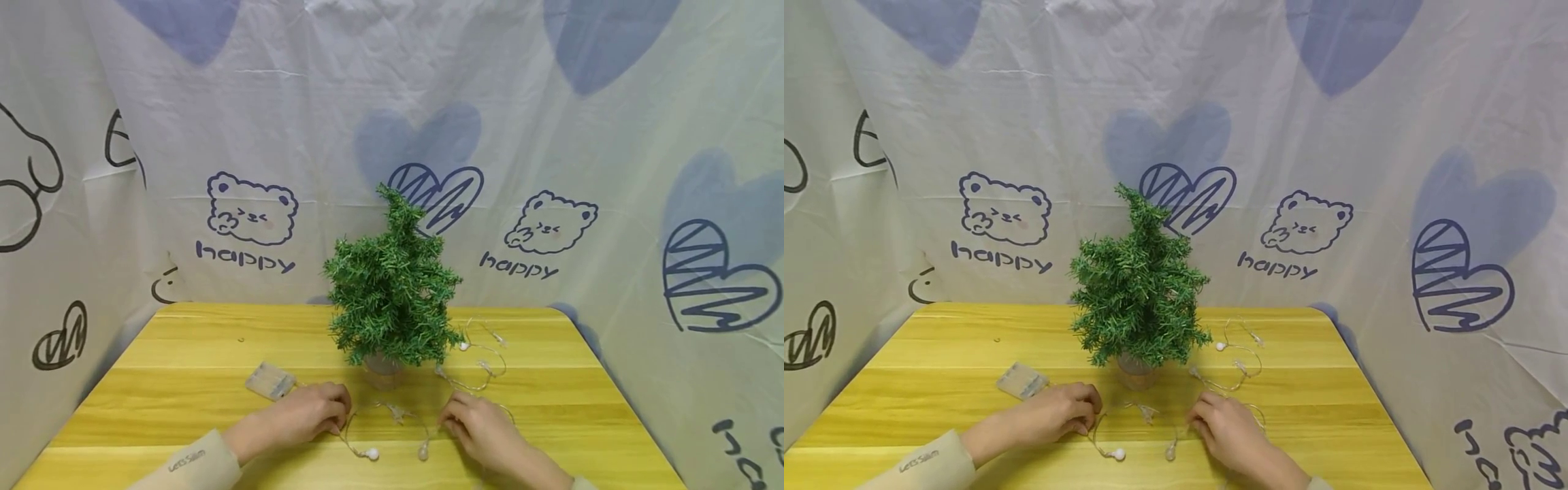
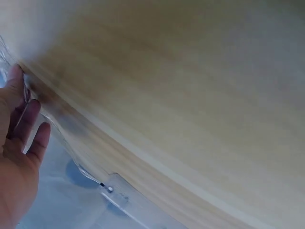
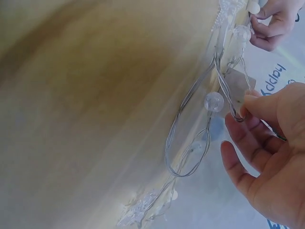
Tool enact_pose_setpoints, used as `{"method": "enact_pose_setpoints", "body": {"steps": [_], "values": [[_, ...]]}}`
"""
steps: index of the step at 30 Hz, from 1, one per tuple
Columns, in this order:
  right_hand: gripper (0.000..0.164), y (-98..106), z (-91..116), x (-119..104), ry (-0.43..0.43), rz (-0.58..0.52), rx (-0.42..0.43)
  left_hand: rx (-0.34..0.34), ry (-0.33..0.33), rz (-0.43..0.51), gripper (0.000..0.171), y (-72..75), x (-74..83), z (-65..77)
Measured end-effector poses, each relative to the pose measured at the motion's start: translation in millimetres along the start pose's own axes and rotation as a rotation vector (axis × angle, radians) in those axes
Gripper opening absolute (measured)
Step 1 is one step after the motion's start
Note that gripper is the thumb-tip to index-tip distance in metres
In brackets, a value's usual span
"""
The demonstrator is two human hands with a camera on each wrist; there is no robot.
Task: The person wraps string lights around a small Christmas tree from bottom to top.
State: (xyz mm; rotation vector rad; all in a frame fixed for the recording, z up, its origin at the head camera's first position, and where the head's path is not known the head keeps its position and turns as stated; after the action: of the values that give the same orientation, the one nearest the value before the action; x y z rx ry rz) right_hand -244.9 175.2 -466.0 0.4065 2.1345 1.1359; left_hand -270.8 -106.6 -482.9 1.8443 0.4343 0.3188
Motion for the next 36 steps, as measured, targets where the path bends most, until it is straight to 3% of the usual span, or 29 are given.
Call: {"method": "enact_pose_setpoints", "body": {"steps": [3,5,10,15,20,23,27,31,36], "values": [[0.017,2.1,0.8,1.2,-0.019,0.009,0.019,-0.015,0.009,-0.045,0.013,2.0,3.5,-1.1],[0.018,3.8,1.5,2.0,-0.027,0.014,0.036,-0.045,0.057,-0.022,0.014,4.0,2.9,-1.3],[0.015,9.7,2.1,4.2,-0.058,-0.028,0.05,-0.092,0.228,0.178,0.011,13.9,-7.6,1.5],[0.016,22.8,4.1,5.2,-0.105,-0.055,0.1,0.024,0.25,0.304,0.008,35.9,-15.3,1.9],[0.022,41.5,8.0,3.4,-0.103,-0.03,0.244,0.11,0.296,0.245,0.008,55.2,-23.6,8.4],[0.011,54.2,10.9,3.0,-0.076,-0.041,0.312,0.145,0.319,0.238,0.007,63.7,-27.2,13.1],[0.01,72.0,14.4,2.9,-0.026,-0.043,0.384,0.224,0.331,0.266,0.01,75.0,-30.5,19.7],[0.024,88.6,18.4,2.8,0.04,-0.032,0.462,0.303,0.367,0.313,0.013,88.8,-32.6,28.0],[0.006,106.2,22.8,5.9,0.134,-0.047,0.559,0.399,0.401,0.373,0.017,103.8,-36.4,37.6]]}}
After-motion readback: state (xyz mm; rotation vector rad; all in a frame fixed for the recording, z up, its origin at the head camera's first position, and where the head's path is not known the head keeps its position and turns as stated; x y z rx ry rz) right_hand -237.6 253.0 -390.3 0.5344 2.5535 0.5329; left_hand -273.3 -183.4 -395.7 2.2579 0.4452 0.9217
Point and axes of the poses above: each hand's wrist, its own z-axis away from the middle knuckle, its own y-axis out of the back of the hand, x = y × z, the point moved 6 cm from there along -z, towards the middle knuckle, and after that the axes turned 11 degrees about -z, right-handed, at the moved point
